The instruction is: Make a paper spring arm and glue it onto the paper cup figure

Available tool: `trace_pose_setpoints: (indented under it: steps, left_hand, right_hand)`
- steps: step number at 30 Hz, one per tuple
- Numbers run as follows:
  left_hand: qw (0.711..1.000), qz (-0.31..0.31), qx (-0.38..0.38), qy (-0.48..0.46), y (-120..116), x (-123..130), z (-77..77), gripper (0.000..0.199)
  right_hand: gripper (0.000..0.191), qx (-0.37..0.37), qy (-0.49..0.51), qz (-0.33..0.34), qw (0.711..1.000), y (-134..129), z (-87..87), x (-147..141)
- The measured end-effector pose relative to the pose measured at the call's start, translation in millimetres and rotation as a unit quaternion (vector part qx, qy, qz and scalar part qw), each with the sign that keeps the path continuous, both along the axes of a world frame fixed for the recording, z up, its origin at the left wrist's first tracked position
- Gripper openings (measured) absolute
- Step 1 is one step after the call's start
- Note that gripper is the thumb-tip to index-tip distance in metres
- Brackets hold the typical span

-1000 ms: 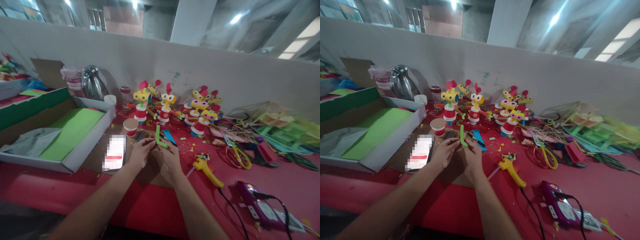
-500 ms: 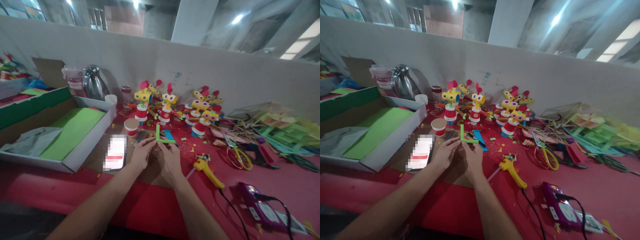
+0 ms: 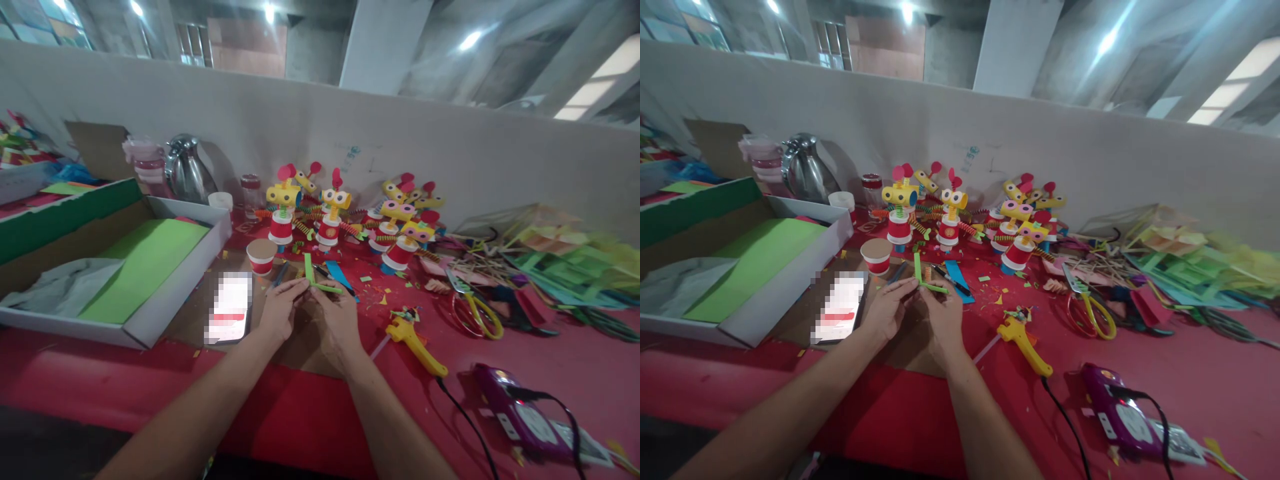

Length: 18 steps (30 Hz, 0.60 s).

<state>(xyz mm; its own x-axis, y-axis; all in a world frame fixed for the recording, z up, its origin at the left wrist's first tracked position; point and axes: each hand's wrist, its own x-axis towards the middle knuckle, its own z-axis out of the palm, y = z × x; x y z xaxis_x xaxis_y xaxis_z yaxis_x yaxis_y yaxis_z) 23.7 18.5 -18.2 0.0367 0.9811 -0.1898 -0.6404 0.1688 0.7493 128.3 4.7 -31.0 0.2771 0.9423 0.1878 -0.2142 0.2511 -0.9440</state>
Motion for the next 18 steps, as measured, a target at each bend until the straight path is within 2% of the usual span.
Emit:
trace_pose_setpoints:
  steps: [10,18]
  left_hand:
    - [1.000,-0.016,0.015,-0.011,-0.7,0.5,-0.3,0.029]
    - [0.995,-0.078,0.048,0.025,-0.8,-0.2,-3.7,0.036]
  right_hand:
    - [0.021,-0.025,0.024,-0.002,0.999,-2.0,5.2,-1.2]
    - [0.022,-0.032,0.035,-0.021,0.999,-2.9,5.7,-0.7]
